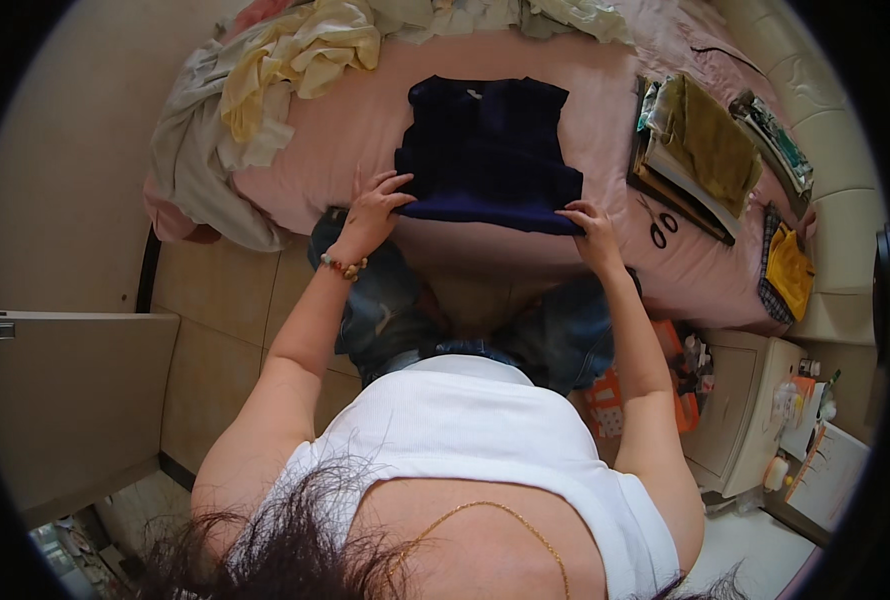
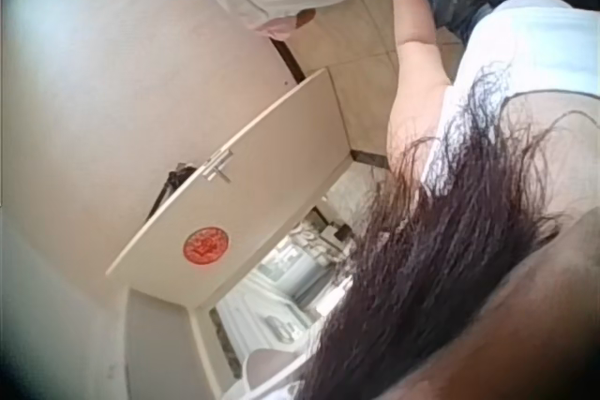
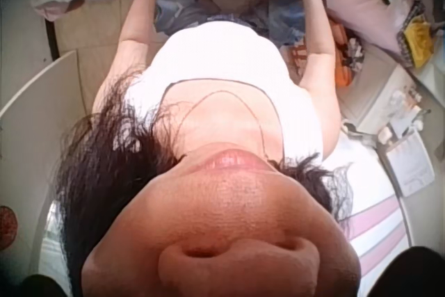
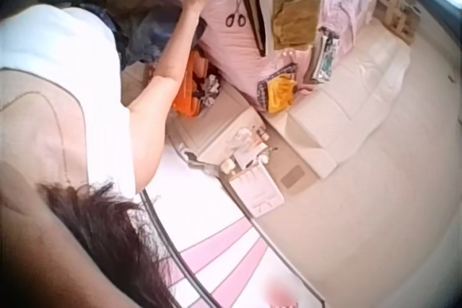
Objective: The person uses scissors to cut a tag off a dark blue t-shirt, then folds the shirt neatly on the bed. Afterwards, the person picks up a yellow shirt and begins to fold it.
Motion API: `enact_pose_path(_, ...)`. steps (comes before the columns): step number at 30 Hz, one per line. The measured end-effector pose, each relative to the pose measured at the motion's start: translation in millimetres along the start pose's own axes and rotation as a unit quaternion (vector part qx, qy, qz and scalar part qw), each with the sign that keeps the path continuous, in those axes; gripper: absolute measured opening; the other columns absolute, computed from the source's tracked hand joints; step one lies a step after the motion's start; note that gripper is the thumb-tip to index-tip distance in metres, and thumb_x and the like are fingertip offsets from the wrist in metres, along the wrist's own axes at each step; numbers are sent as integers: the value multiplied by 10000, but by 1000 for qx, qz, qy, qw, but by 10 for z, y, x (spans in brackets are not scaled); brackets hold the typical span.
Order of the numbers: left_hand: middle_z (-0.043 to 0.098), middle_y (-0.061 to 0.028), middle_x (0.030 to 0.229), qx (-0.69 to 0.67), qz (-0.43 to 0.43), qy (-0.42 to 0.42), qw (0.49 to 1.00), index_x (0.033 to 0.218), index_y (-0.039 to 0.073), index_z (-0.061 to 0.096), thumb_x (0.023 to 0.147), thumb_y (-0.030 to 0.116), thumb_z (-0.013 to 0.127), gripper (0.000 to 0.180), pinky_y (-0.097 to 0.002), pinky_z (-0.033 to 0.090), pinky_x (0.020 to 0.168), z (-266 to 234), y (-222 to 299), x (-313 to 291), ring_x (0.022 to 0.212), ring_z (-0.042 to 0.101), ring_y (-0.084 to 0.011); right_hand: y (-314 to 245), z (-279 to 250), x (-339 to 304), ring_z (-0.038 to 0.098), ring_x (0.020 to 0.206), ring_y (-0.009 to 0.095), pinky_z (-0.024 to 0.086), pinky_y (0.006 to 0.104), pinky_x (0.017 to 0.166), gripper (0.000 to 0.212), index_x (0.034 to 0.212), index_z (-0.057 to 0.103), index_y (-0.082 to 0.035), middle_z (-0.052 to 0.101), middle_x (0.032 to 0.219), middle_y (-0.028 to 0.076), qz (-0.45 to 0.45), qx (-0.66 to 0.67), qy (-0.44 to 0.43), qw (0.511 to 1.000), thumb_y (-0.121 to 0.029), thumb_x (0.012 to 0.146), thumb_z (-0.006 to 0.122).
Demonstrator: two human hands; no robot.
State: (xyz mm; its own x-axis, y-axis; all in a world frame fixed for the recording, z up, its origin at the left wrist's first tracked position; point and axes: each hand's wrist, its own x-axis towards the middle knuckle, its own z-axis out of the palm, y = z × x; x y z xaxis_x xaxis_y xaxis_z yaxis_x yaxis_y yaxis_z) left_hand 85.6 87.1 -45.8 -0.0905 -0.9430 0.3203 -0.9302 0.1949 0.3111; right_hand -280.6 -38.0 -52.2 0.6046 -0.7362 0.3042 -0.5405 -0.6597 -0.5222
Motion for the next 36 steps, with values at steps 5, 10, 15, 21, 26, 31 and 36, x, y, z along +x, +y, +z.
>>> enact_pose_path(5, 596, -2, 1162, -143, -15, -97, 985, 953, 144, 676, 705, -8, 619, 296, -561, 53, 1094, -154, 22, -256, 1188, 470, -247, -273, -178, -268, 517, 1046, 295, 442, 358, 882, 452, 978, 657, -58, 572, 1064, 105, 8, 57, -49, 997, 140, 589, 538)
enact_pose_path(10, 644, -53, 935, -357, -112, -119, 920, 973, 44, 650, 768, -35, 610, 223, -371, 374, 942, -310, 61, -186, 907, 593, -171, -260, -301, -256, 541, 1045, 239, 434, 289, 884, 414, 976, 633, 6, 574, 1091, 98, 68, 216, -51, 973, 160, 616, 499)
enact_pose_path(15, 604, 9, 782, -458, -143, -49, 876, 937, -14, 637, 822, 17, 627, 119, -229, 446, 645, -317, -106, 167, 724, 512, -56, -63, -323, 105, 567, 738, 92, 441, 224, 625, 196, 979, 627, -13, 638, 832, 42, 125, 245, 27, 961, 23, 787, 607)
enact_pose_path(21, 629, 27, 829, -529, -147, 27, 835, 958, -13, 646, 869, 161, 624, 197, -210, 444, 656, -132, -500, 874, 736, 534, -44, 297, -271, 993, 555, 726, 113, 443, 268, 680, 272, 967, 636, -18, 634, 762, 47, 150, 148, 91, 973, -264, 854, 620)
enact_pose_path(26, 644, -3, 862, -515, -245, 29, 821, 971, -15, 633, 877, 190, 608, 227, -218, 448, 668, -150, -590, 1377, 744, 564, -63, 409, -114, 1555, 561, 752, 103, 440, 278, 726, 317, 984, 645, -39, 653, 807, 26, 200, 243, 113, 942, -330, 863, 615)
enact_pose_path(31, 639, -13, 808, -485, -290, 30, 824, 960, -11, 633, 871, 239, 611, 266, -242, 437, 623, 25, -727, 1754, 702, 559, -83, 803, 110, 1890, 579, 784, 111, 448, 284, 732, 346, 993, 643, -20, 667, 831, 54, 225, 233, 112, 940, -336, 854, 624)
enact_pose_path(36, 641, -33, 796, -479, -332, 56, 811, 970, -16, 620, 865, 309, 623, 341, -230, 438, 595, 423, -1036, 1899, 662, 566, -96, 1091, 323, 2043, 602, 846, 152, 457, 296, 765, 417, 1019, 624, 16, 668, 889, 104, 272, 237, 102, 927, -360, 840, 633)
